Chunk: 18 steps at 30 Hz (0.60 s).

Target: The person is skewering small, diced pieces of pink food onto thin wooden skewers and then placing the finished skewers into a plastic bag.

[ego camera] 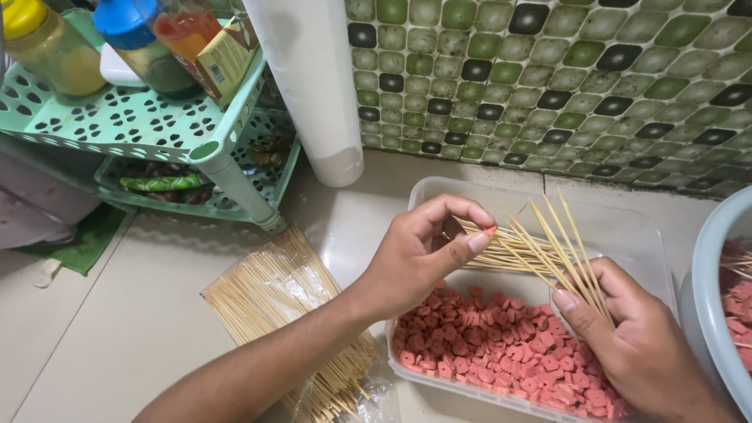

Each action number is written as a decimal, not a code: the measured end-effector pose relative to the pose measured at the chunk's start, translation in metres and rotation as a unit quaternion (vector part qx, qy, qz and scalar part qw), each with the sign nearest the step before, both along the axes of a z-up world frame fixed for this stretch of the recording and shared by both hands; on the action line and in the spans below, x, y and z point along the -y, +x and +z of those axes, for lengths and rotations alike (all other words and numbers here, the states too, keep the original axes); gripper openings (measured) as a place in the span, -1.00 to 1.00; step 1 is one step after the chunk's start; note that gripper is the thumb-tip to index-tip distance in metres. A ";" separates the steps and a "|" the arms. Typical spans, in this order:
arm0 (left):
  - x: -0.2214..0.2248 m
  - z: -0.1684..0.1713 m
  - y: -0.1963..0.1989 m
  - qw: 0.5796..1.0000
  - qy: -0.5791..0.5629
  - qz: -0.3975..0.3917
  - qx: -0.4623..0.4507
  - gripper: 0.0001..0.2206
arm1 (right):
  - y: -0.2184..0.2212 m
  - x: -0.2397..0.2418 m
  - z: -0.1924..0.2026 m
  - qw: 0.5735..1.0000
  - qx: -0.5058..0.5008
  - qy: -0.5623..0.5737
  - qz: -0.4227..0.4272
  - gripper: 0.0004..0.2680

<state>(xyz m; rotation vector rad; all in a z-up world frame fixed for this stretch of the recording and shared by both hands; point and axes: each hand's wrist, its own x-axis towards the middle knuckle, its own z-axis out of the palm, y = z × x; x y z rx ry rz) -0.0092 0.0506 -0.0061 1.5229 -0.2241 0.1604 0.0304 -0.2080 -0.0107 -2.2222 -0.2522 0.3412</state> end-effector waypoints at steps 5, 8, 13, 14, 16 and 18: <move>0.001 -0.003 0.002 1.000 -0.002 -0.003 0.008 -0.76 | -0.003 -0.006 0.009 1.000 -0.008 -0.017 -0.010 -0.86; 0.000 -0.003 0.002 1.000 -0.002 0.001 0.016 -0.73 | -0.002 -0.004 0.007 0.999 -0.023 -0.031 -0.024 -0.86; 0.000 0.000 0.000 0.999 0.000 0.000 0.038 -0.72 | -0.001 0.000 0.001 1.000 0.009 -0.009 0.002 -0.88; 0.001 0.000 -0.001 0.999 0.013 0.007 0.036 -0.73 | -0.002 -0.002 0.005 1.000 -0.008 -0.025 -0.009 -0.87; 0.000 0.001 0.000 0.999 0.025 0.014 0.034 -0.74 | -0.002 -0.003 0.005 0.999 -0.025 -0.040 -0.021 -0.87; 0.001 0.000 0.000 0.999 0.038 0.018 0.031 -0.74 | -0.001 0.001 -0.001 1.000 0.003 -0.024 -0.010 -0.88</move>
